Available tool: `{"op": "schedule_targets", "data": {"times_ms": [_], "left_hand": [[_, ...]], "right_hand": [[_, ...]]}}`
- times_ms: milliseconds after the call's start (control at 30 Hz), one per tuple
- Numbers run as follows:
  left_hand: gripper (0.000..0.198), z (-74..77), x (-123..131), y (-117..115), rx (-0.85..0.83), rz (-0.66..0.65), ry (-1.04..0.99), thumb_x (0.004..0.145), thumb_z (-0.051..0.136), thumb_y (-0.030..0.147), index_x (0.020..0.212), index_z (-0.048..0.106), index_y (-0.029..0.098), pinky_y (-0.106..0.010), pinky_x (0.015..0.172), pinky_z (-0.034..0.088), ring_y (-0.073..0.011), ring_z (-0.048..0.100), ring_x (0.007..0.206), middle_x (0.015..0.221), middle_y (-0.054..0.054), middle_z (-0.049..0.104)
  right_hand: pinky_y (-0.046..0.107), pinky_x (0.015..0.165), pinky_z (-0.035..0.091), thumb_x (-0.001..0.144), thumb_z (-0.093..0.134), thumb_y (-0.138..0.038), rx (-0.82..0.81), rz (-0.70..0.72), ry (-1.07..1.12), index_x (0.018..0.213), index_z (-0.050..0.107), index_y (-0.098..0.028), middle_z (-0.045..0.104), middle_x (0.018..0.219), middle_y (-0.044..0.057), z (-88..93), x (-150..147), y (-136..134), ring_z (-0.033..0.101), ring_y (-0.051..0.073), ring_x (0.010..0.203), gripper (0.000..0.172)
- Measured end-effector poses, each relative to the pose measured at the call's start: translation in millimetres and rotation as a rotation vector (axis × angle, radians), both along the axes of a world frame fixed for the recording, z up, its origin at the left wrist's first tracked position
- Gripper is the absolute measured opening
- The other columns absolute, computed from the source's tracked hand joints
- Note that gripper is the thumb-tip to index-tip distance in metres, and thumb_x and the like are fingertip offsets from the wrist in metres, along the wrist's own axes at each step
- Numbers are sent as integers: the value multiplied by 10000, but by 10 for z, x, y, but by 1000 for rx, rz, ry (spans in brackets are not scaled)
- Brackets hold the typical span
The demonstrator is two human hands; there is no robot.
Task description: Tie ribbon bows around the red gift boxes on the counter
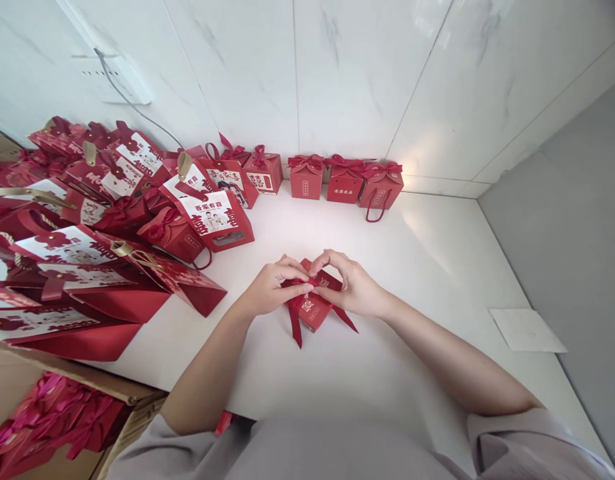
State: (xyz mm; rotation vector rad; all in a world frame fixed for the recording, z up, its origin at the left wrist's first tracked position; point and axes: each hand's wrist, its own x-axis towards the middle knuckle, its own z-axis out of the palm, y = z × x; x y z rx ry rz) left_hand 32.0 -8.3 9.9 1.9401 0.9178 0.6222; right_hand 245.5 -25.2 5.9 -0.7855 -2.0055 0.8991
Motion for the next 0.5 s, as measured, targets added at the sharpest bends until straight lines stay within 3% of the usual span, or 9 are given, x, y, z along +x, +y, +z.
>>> {"op": "schedule_targets", "data": {"times_ms": [100,167,200,267,333,400,500], "left_hand": [[175,-30,-22,10,28,5,-6,839,647,378,834,710,215,-429,1158,243,-186,630,970,1003,-47,686],[169,-36,-25,1,32,13,-8,835,650,374,831,661,206,-462,1193,133,-173,649,913,935,-29,706],[172,-36,-22,-7,13,21,-19,829,655,371,838,628,202,-474,1185,149,-166,655,872,887,-18,710],[214,-30,-13,-28,-64,42,-56,812,672,371,853,557,195,-471,1109,302,-150,654,782,812,-1,702],[269,-19,-3,-43,-161,60,-100,800,684,380,870,505,192,-394,928,460,-141,642,729,795,-2,689],[285,-11,2,-46,-202,66,-123,797,686,385,867,496,185,-319,782,491,-137,627,712,787,-8,671],[251,-14,-5,-27,-170,45,-121,806,675,367,838,519,174,-305,778,481,-132,608,714,753,-5,640]], "right_hand": [[407,954,458,866,612,-221,-92,36,42,987,559,-233,596,1038,65,23,19,8,577,210,1029,132],[418,977,444,886,602,-253,-108,8,36,927,581,-230,587,1088,77,-2,21,15,560,218,1077,52],[426,990,433,891,600,-265,-114,-12,33,903,588,-229,582,1117,80,-22,19,20,553,221,1097,40],[436,1008,419,901,594,-274,-131,-21,37,880,593,-228,576,1165,80,-61,12,27,545,223,1124,51],[435,1010,418,920,567,-276,-158,0,67,895,588,-229,579,1177,79,-78,10,33,546,218,1132,57],[437,1010,417,933,547,-288,-173,4,95,916,580,-233,589,1158,76,-66,17,34,551,214,1123,66],[454,1040,391,914,585,-315,-183,-9,86,956,589,-243,589,1184,74,-38,29,25,535,221,1156,83]]}}
